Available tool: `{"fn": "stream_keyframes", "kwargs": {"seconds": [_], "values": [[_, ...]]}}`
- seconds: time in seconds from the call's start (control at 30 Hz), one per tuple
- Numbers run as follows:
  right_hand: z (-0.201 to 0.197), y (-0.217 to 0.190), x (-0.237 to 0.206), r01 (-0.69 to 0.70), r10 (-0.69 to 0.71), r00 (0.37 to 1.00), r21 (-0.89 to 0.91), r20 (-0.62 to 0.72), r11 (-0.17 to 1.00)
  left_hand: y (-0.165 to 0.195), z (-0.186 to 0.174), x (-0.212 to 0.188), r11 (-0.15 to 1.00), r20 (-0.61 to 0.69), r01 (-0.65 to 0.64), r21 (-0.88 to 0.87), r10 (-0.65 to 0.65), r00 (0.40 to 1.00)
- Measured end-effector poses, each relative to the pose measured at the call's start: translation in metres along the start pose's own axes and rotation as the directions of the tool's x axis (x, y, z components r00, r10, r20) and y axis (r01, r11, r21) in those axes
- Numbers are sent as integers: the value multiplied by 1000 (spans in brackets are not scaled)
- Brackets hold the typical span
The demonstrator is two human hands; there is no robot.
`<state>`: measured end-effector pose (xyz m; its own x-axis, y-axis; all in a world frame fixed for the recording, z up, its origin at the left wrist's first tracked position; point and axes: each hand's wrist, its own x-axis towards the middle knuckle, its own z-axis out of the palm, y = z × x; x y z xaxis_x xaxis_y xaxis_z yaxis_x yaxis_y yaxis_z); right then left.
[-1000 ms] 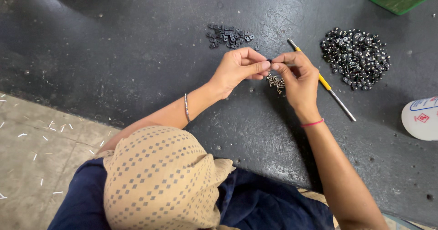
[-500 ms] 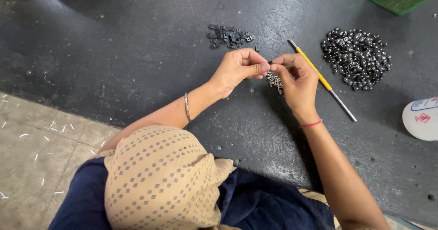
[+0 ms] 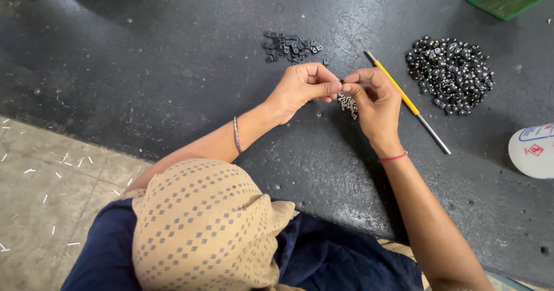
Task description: The person assembles small black plastic parts with metal pins on a workbench. They pick up a plastic piece, insert a metal pin, and use a yellow-handled tool to press the pin into place, repeating the process for multiple units.
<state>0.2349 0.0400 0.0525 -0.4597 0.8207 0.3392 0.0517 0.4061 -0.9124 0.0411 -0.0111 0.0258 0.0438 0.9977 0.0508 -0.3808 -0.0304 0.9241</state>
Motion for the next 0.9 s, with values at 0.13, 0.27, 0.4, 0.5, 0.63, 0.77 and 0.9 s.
{"fn": "stream_keyframes", "kwargs": {"seconds": [0.13, 0.27, 0.4, 0.5, 0.63, 0.77, 0.9], "values": [[-2, -1, 0, 11, -13, 997, 25, 74, 1000, -1, -3, 3, 999, 13, 1, 32, -1, 1000], [-4, 2, 1, 15, -12, 995, -27, 94, 1000, -2, -3, 3, 998, 17, 7, 65, -8, 1000], [-5, 7, 0, -57, 59, 991, -26, 116, 998, -4, -2, 3, 994, 5, 16, 109, -16, 1000], [-3, 11, -1, -9, 12, 993, -27, 121, 1000, -5, -1, 3, 992, 19, 1, 127, -3, 1000], [1, 14, 0, -26, 24, 994, 21, 104, 999, -3, 1, 1, 991, -1, 6, 131, -6, 1000], [-5, 16, 8, -199, 165, 976, 270, 143, 942, 8, 5, 1, 995, 42, -83, 52, 81, 996], [-14, 17, 9, -340, 231, 936, 519, 265, 784, 21, 6, -6, 881, 102, -346, 323, 331, 938]]}}
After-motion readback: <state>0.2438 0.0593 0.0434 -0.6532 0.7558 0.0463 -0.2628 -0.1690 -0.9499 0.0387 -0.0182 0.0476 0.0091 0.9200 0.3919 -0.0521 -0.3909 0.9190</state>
